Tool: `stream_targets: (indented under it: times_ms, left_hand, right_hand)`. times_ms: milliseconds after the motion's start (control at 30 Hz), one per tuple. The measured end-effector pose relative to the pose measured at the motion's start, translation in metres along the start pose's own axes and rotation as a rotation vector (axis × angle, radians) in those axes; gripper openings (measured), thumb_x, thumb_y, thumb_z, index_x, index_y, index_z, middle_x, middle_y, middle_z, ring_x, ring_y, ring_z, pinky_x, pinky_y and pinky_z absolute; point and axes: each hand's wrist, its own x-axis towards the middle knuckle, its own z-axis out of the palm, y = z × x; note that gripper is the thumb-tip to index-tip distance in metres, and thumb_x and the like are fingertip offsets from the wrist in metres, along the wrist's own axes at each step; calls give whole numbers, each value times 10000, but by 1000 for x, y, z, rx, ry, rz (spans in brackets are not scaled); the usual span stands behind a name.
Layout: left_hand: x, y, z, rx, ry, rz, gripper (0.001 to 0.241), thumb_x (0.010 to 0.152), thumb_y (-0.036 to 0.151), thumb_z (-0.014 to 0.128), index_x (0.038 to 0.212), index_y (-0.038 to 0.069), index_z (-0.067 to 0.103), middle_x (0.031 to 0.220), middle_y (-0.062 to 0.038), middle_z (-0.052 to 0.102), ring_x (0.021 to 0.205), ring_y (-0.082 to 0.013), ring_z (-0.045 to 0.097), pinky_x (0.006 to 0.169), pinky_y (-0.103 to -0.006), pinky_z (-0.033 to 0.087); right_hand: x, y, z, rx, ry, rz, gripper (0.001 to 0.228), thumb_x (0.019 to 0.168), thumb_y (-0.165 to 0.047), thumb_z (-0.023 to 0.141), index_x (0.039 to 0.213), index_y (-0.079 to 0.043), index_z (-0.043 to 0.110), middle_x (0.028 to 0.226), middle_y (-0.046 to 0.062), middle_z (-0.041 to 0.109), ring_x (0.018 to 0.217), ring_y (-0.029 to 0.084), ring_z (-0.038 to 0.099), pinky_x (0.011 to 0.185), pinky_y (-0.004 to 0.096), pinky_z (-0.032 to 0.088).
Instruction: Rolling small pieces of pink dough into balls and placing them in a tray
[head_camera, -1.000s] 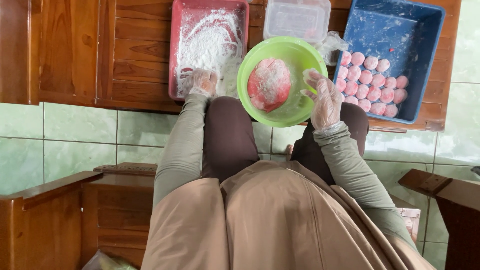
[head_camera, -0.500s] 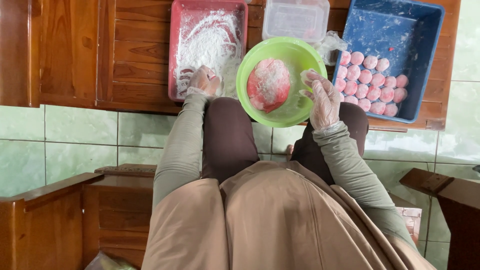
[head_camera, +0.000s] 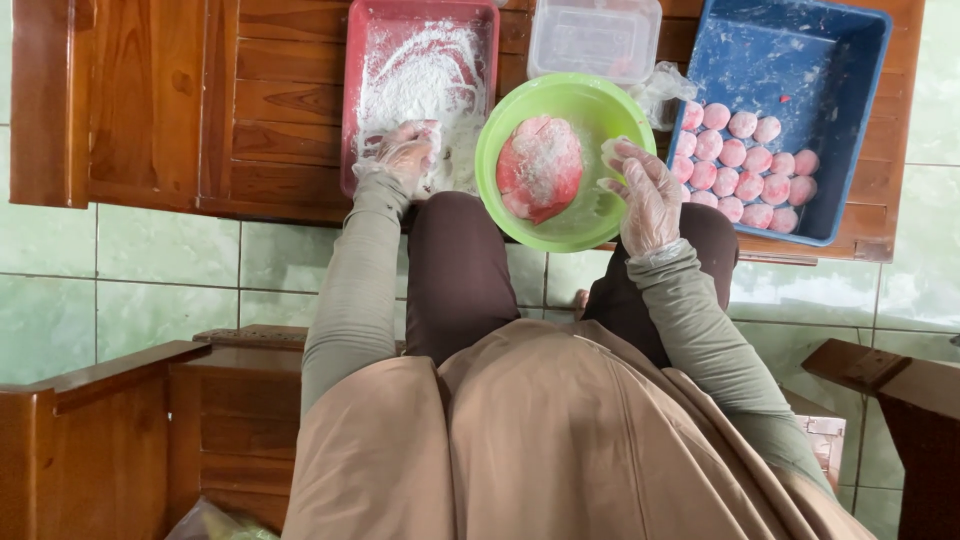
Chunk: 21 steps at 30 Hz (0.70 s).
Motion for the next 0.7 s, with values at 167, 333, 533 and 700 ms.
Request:
stream_targets:
  times_ms: [167, 333, 533, 700]
  left_hand:
    - [45, -67, 63, 30, 80, -162, 530, 746, 623, 782, 1091, 242, 651, 1133, -111, 658, 1175, -284, 659, 1004, -390, 531]
    - [-39, 61, -20, 161, 46, -197, 296, 1028, 237, 538, 1147, -3, 664, 1108, -151, 665, 1144, -253, 635, 1042, -212, 443]
    - [32, -7, 38, 339, 51, -89, 246, 931, 203, 631, 1048, -10, 670, 1023, -240, 681, 1016, -437, 673, 934, -504, 533]
    - [87, -67, 90, 295, 131, -98, 479, 729, 667, 803, 1006, 306, 655, 918, -15, 696, 841, -288, 742, 582, -474, 598]
  right_hand:
    - [2, 6, -3, 4, -14, -3, 384, 991, -280, 730, 1278, -31, 675, 1321, 136, 681, 1177, 227, 694, 897, 314, 628]
    - [2, 8, -2, -69, -93, 18, 428, 971, -293, 764, 1302, -40, 667, 1289, 168, 672, 1153, 242, 677, 885, 319, 617]
    - [-5, 9, 5, -274, -293, 147, 529, 928, -303, 806, 1371, -76, 627, 1297, 170, 625, 1169, 264, 621, 875, 382, 592]
    - [-2, 11, 18, -363, -329, 228, 540, 893, -293, 850, 1365, -127, 647, 1282, 135, 630, 1186, 215, 612, 856, 340, 610]
